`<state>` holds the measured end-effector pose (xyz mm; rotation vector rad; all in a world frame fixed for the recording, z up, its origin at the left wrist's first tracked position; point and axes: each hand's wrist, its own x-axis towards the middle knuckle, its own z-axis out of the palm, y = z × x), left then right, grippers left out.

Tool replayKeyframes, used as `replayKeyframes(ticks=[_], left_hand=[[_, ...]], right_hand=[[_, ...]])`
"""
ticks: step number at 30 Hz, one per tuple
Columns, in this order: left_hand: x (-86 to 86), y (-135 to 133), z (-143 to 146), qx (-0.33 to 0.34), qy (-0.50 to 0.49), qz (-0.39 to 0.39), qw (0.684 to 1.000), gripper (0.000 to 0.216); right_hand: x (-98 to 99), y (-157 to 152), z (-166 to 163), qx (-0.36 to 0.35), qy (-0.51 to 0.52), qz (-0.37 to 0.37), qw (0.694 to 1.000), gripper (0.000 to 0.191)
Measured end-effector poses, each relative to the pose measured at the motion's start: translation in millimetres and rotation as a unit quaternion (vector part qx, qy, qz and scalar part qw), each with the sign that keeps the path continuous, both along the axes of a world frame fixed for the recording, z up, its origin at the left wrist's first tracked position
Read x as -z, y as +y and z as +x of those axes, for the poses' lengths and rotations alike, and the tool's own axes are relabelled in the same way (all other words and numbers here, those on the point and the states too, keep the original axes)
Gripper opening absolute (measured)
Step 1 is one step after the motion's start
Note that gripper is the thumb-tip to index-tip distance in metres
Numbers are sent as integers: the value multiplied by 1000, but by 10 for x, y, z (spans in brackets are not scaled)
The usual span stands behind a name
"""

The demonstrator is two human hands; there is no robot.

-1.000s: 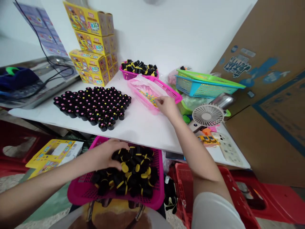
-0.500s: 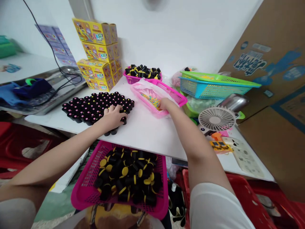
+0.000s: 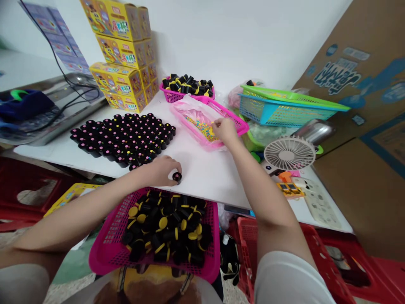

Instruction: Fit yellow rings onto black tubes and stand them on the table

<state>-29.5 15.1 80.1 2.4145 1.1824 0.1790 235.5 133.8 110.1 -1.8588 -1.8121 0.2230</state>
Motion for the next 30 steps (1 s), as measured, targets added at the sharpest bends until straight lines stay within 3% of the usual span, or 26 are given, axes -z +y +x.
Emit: replayKeyframes(ticks=[6,9,12,15,20,30], left_hand=[[377,-97,99,-5,-129,-63,990,24],[551,-107,61,-15,-218,-83,972,42],[664,-140,29,-36,-291,-95,951,62],[704,-165,29,-37,-303,-89,948,63],[701,-167,45,-24,-305,-75,949,57],[722,-194,48,-14,-292,-50,955,60]], right_hand=[[81,-477,-64,-5,200,33,979,13],[286,-991,-188,-107,268,88,954,9],[549,-1538,-342,-248,176,171,937,9],[783,-1886,-442,-297,85,212,927,20],[1003,-1990,-491,-302,56,244,920,33],[1128,-1974,-555,-253,48,271,928,39]])
